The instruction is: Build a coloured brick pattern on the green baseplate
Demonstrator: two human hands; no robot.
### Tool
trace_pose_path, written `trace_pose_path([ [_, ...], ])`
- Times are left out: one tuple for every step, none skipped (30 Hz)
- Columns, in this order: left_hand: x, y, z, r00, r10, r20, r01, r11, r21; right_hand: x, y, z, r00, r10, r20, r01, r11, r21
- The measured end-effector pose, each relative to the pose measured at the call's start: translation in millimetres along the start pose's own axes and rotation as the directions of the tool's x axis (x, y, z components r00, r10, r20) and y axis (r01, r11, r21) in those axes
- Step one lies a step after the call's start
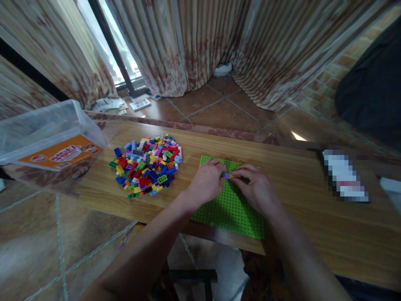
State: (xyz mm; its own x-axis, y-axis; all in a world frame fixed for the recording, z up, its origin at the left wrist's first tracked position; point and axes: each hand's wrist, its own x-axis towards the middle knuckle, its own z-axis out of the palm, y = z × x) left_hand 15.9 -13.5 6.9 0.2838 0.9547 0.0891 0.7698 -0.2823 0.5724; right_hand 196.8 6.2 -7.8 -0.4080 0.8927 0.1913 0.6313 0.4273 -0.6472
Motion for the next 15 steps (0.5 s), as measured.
trace_pose_path([
  [0.0,0.1,-0.1,1.0,0.003,0.0,-0.003,1.0,0.001,0.3,0.6,0.3,1.0,0.005,0.005,-0.005,1.0,0.003],
  [0.0,0.3,-0.4,1.0,0.004,0.002,-0.004,1.0,0.003,0.5,1.1,0.5,1.0,0.01,0.007,-0.01,1.0,0.003],
  [0.0,0.6,-0.6,1.0,0.002,0.005,-0.002,1.0,0.008,0.8,1.7,0.8,1.0,0.014,0.011,-0.014,1.0,0.001],
  [0.0,1.0,-0.9,1.0,-0.002,0.006,0.002,1.0,0.013,1.0,2.3,1.1,1.0,0.018,0.014,-0.018,1.0,-0.003],
  [0.0,1.4,-1.2,1.0,-0.005,0.008,0.005,1.0,0.018,1.1,2.8,1.3,1.0,0.021,0.016,-0.021,1.0,-0.007],
  [0.0,1.7,-1.3,1.0,-0.009,0.01,0.009,1.0,0.022,1.2,3.3,1.6,1.0,0.022,0.016,-0.022,1.0,-0.009],
  [0.0,2.0,-1.4,1.0,-0.011,0.012,0.01,1.0,0.026,1.3,3.8,1.7,1.0,0.021,0.019,-0.021,1.0,-0.01],
  [-0.1,2.0,-1.4,1.0,-0.011,0.012,0.01,1.0,0.027,1.2,4.1,1.8,1.0,0.018,0.023,-0.017,1.0,-0.011],
  [-0.2,1.9,-1.3,1.0,-0.01,0.011,0.01,1.0,0.027,1.0,4.3,1.9,1.0,0.014,0.023,-0.013,1.0,-0.014],
  [-0.3,1.7,-1.0,1.0,-0.009,0.01,0.008,1.0,0.024,0.7,4.4,2.0,1.0,0.011,0.022,-0.011,1.0,-0.018],
  [-0.3,1.3,-0.7,1.0,-0.007,0.007,0.007,1.0,0.021,0.3,4.5,2.1,1.0,0.009,0.022,-0.009,1.0,-0.022],
  [-0.4,0.8,-0.2,1.0,-0.005,0.002,0.005,1.0,0.018,-0.1,4.6,2.3,1.0,0.009,0.019,-0.008,1.0,-0.024],
  [-0.4,0.3,0.3,1.0,-0.002,-0.002,0.002,1.0,0.016,-0.5,4.8,2.6,1.0,0.01,0.015,-0.009,1.0,-0.022],
  [-0.4,-0.2,0.7,1.0,0.001,-0.004,-0.001,1.0,0.015,-0.9,5.0,2.9,1.0,0.012,0.008,-0.012,1.0,-0.018],
  [-0.3,-0.7,1.2,1.0,0.003,-0.006,-0.003,1.0,0.016,-1.3,5.2,3.3,1.0,0.015,-0.001,-0.015,1.0,-0.011],
])
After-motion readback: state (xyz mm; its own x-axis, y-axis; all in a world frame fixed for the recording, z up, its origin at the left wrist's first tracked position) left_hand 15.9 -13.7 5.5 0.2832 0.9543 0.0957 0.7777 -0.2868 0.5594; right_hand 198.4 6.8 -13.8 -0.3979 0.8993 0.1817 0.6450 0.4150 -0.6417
